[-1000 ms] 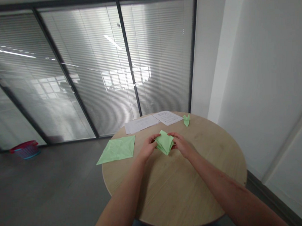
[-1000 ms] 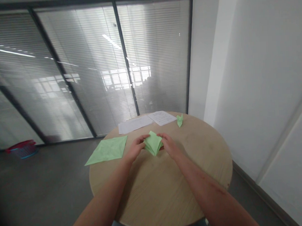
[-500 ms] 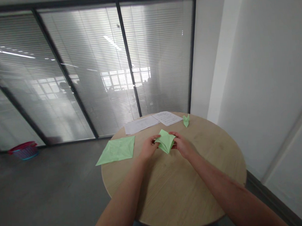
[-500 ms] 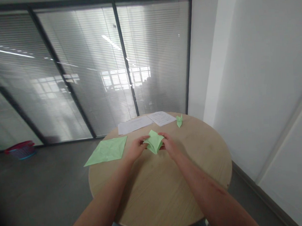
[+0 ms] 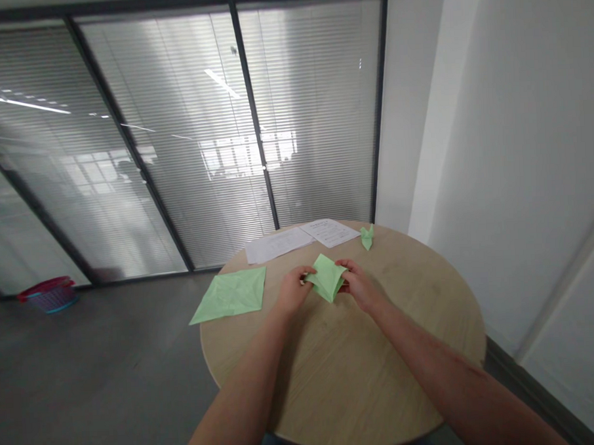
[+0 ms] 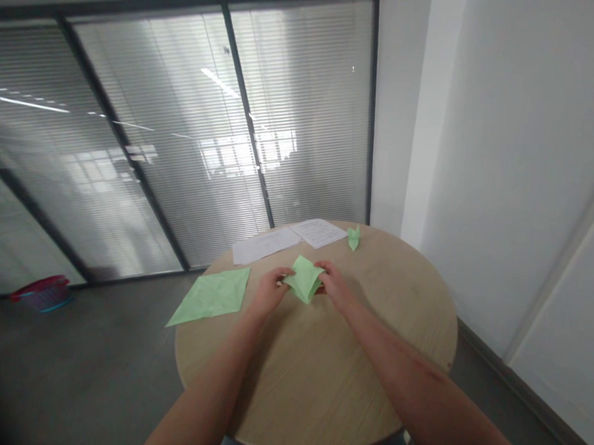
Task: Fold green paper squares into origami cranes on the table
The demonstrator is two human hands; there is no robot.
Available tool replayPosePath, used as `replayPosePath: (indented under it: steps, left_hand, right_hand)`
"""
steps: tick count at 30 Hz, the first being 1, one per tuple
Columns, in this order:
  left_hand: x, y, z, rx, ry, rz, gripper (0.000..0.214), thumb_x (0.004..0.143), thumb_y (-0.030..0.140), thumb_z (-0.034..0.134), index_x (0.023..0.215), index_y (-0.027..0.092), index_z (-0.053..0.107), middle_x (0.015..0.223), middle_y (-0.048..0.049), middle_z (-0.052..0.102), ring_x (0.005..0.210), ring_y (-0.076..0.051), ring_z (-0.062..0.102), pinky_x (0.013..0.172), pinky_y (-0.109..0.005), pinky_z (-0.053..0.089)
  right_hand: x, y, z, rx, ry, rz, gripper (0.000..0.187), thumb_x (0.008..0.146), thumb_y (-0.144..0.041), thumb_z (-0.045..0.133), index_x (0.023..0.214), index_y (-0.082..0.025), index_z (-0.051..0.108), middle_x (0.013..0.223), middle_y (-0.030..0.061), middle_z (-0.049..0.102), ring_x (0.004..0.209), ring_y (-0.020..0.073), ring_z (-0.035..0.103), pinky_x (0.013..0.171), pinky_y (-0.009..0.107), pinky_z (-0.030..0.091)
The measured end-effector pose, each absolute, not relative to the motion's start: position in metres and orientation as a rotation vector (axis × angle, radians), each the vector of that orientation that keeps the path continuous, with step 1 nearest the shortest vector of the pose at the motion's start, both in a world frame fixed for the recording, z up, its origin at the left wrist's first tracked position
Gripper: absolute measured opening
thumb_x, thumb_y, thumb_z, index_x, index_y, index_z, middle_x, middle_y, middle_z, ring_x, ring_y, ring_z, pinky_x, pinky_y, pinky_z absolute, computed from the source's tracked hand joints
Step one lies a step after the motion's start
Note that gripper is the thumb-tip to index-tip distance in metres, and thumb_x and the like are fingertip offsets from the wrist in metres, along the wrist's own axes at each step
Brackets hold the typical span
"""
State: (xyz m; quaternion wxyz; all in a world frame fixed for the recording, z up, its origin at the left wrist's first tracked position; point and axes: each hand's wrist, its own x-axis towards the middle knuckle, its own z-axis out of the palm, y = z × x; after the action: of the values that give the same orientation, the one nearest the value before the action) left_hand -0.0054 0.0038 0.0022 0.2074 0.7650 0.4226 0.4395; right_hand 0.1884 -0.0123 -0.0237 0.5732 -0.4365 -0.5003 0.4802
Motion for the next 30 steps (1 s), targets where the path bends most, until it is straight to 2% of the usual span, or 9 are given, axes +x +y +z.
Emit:
replayPosePath:
  steps: [5,10,13,17,21,24,28,30]
  left_hand:
    - [-0.005,0.001,0.005,2.11,1.168,1.274,0.016,0.082,0.019,0.055,0.092,0.018,0.067,0.089,-0.0044,0.07,0.079,-0.018,0.063,0.073,-0.03,0.049]
    - [-0.006,0.003,0.004,2.083,1.209,1.312,0.023,0.075,0.011,0.051,0.091,0.021,0.065,0.088,-0.0018,0.069,0.084,-0.019,0.062,0.077,-0.03,0.048]
    - [-0.007,0.004,0.003,2.057,1.281,1.32,0.022,0.075,0.013,0.052,0.092,0.021,0.064,0.086,-0.0012,0.069,0.083,-0.02,0.062,0.076,-0.03,0.048]
    - [-0.007,0.002,0.004,2.111,1.311,1.3,0.013,0.081,0.029,0.06,0.089,0.02,0.064,0.083,-0.0015,0.068,0.079,-0.02,0.061,0.073,-0.029,0.046]
    - [-0.004,-0.004,0.008,2.202,1.292,1.243,0.019,0.084,0.04,0.061,0.085,0.021,0.064,0.079,-0.0013,0.066,0.074,-0.019,0.059,0.069,-0.028,0.044]
    - [0.0,-0.009,0.01,2.206,1.233,1.235,0.028,0.09,0.044,0.051,0.085,0.02,0.063,0.077,-0.0017,0.065,0.073,-0.019,0.058,0.07,-0.028,0.044]
    - [0.003,-0.012,0.01,2.012,1.038,1.283,0.048,0.099,0.043,0.024,0.092,0.017,0.064,0.085,-0.0052,0.068,0.08,-0.019,0.06,0.074,-0.03,0.046]
    - [0.003,-0.011,0.011,1.942,0.989,1.285,0.046,0.098,0.041,0.026,0.096,0.017,0.065,0.09,-0.006,0.069,0.084,-0.02,0.061,0.074,-0.03,0.048]
  right_hand:
    - [0.188,-0.016,-0.021,-1.037,-1.242,1.054,0.04,0.076,-0.025,0.051,0.117,-0.027,0.049,0.11,0.0057,0.067,0.085,0.0206,0.067,0.064,0.031,0.056]
    - [0.184,-0.017,-0.023,-1.001,-1.448,0.998,0.055,0.075,-0.024,0.058,0.128,-0.027,0.049,0.109,0.0052,0.069,0.078,0.0184,0.066,0.059,0.027,0.053]
    - [0.181,-0.017,-0.026,-0.977,-1.515,1.005,0.049,0.077,-0.028,0.059,0.127,-0.026,0.054,0.11,0.0052,0.069,0.078,0.0184,0.066,0.058,0.026,0.052]
    - [0.181,-0.017,-0.027,-1.042,-1.503,0.99,0.041,0.084,-0.038,0.055,0.123,-0.025,0.058,0.102,0.0057,0.069,0.075,0.0192,0.065,0.055,0.027,0.051]
    - [0.184,-0.015,-0.027,-1.161,-1.506,0.836,0.034,0.087,-0.045,0.052,0.111,-0.022,0.061,0.096,0.0059,0.069,0.076,0.0194,0.064,0.063,0.03,0.052]
    - [0.185,-0.013,-0.028,-1.249,-1.509,0.698,0.031,0.086,-0.044,0.053,0.104,-0.02,0.061,0.097,0.0066,0.069,0.083,0.0204,0.064,0.074,0.032,0.051]
    - [0.186,-0.011,-0.028,-1.259,-1.466,0.682,0.032,0.086,-0.044,0.052,0.105,-0.02,0.062,0.102,0.0082,0.069,0.089,0.0222,0.065,0.079,0.033,0.05]
    - [0.186,-0.011,-0.028,-1.247,-1.451,0.695,0.031,0.087,-0.044,0.052,0.104,-0.021,0.063,0.103,0.0083,0.07,0.089,0.0227,0.066,0.079,0.034,0.05]
